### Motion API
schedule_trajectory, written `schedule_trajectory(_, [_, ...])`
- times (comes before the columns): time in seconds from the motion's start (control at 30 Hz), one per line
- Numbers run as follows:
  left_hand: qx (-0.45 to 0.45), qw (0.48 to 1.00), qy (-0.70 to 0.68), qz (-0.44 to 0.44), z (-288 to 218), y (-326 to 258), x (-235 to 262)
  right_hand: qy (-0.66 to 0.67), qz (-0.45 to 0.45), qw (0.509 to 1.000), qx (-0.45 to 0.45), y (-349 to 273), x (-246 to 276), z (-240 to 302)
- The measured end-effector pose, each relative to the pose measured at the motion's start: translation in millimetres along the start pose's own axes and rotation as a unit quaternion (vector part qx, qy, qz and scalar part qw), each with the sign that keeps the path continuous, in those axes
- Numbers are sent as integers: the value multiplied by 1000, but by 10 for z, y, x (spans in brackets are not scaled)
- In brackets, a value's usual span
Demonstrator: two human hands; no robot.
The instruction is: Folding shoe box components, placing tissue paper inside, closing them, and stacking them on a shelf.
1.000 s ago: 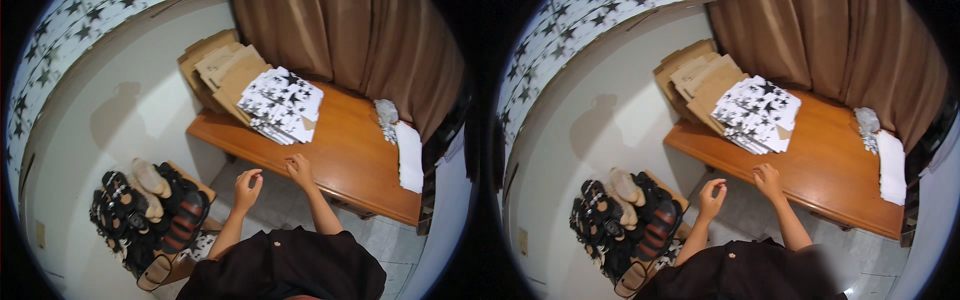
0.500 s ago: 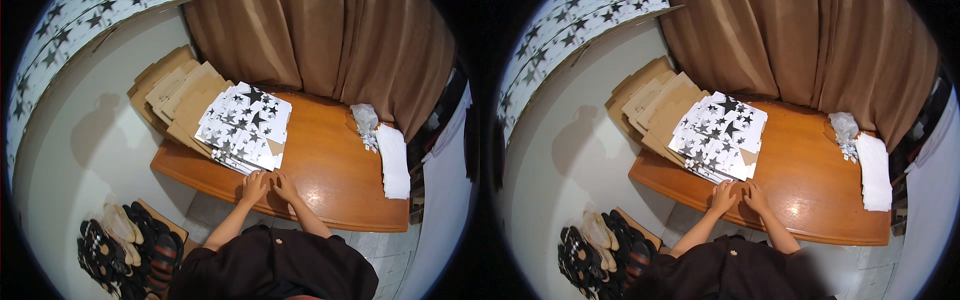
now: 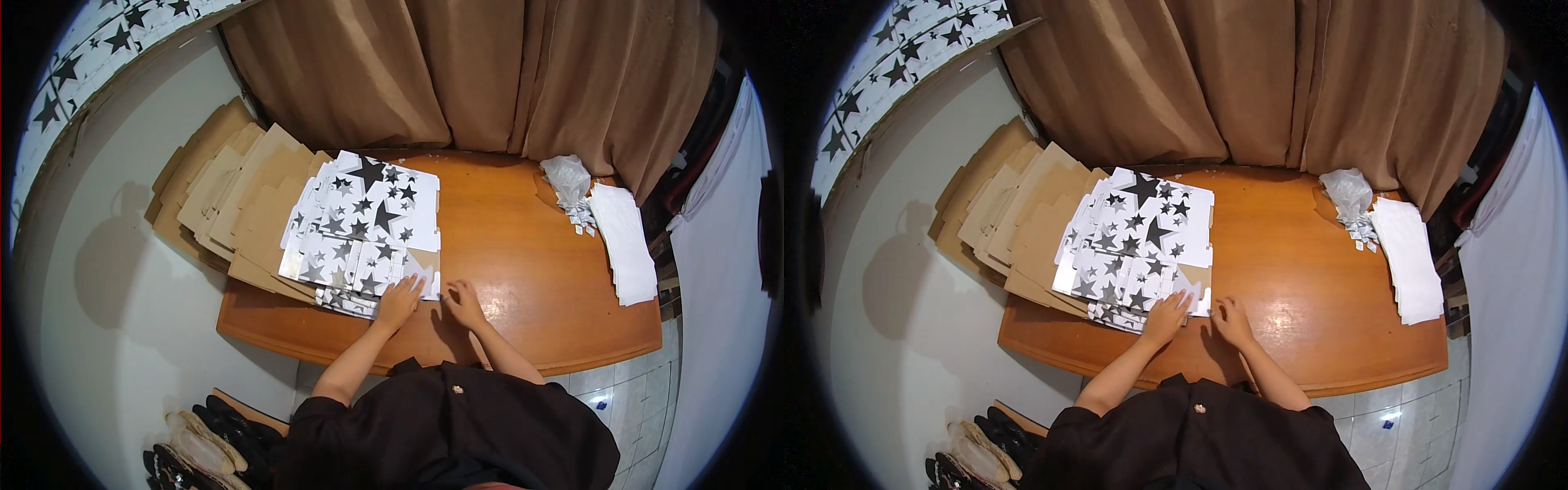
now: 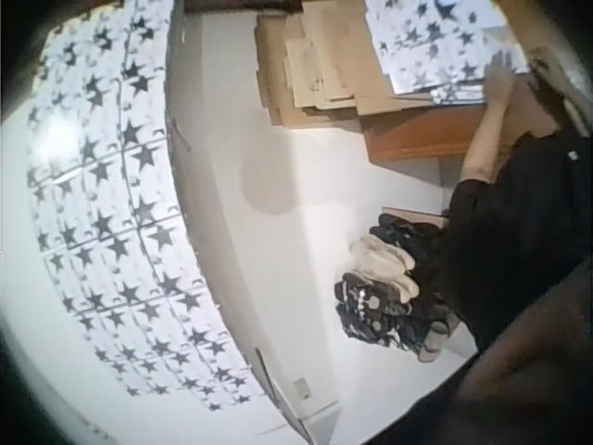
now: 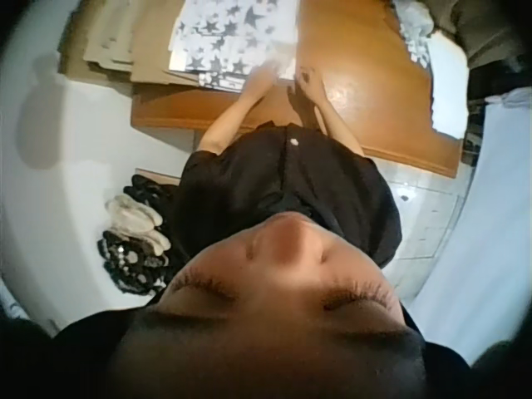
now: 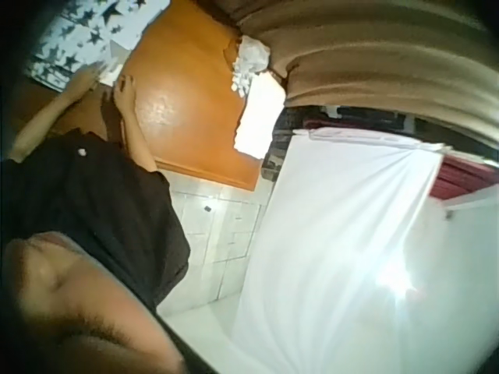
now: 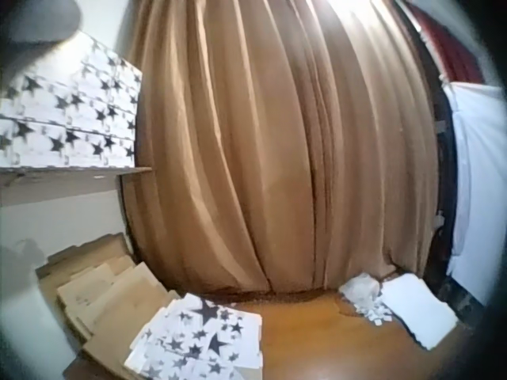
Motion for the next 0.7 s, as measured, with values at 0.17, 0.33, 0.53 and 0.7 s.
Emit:
schedule_trajectory(0.17, [97, 936, -179, -286, 437, 81, 1058, 39, -207, 971, -116, 42, 716, -2])
schedule_trajectory(0.33, [239, 778, -261, -518, 1057, -131, 1798, 130, -312, 933, -123, 125, 1113, -106])
schedule_trajectory(0.53, [288, 647, -393, -587, 603, -266, 2530, 336, -276, 872, -223, 78, 1188, -474])
schedule_trajectory(0.7, [283, 623, -455, -571, 160, -235, 2414, 553, -141, 752, -329, -263, 711, -779])
Point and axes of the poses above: each hand's wrist, its own y-axis towards the middle knuckle, its own x-axis out of the back of the hand, z = x × y, the point moved 9 cm from there along y, towards the middle knuckle, and after that the axes turned 12 degrees about x, right-handed, at the moved point
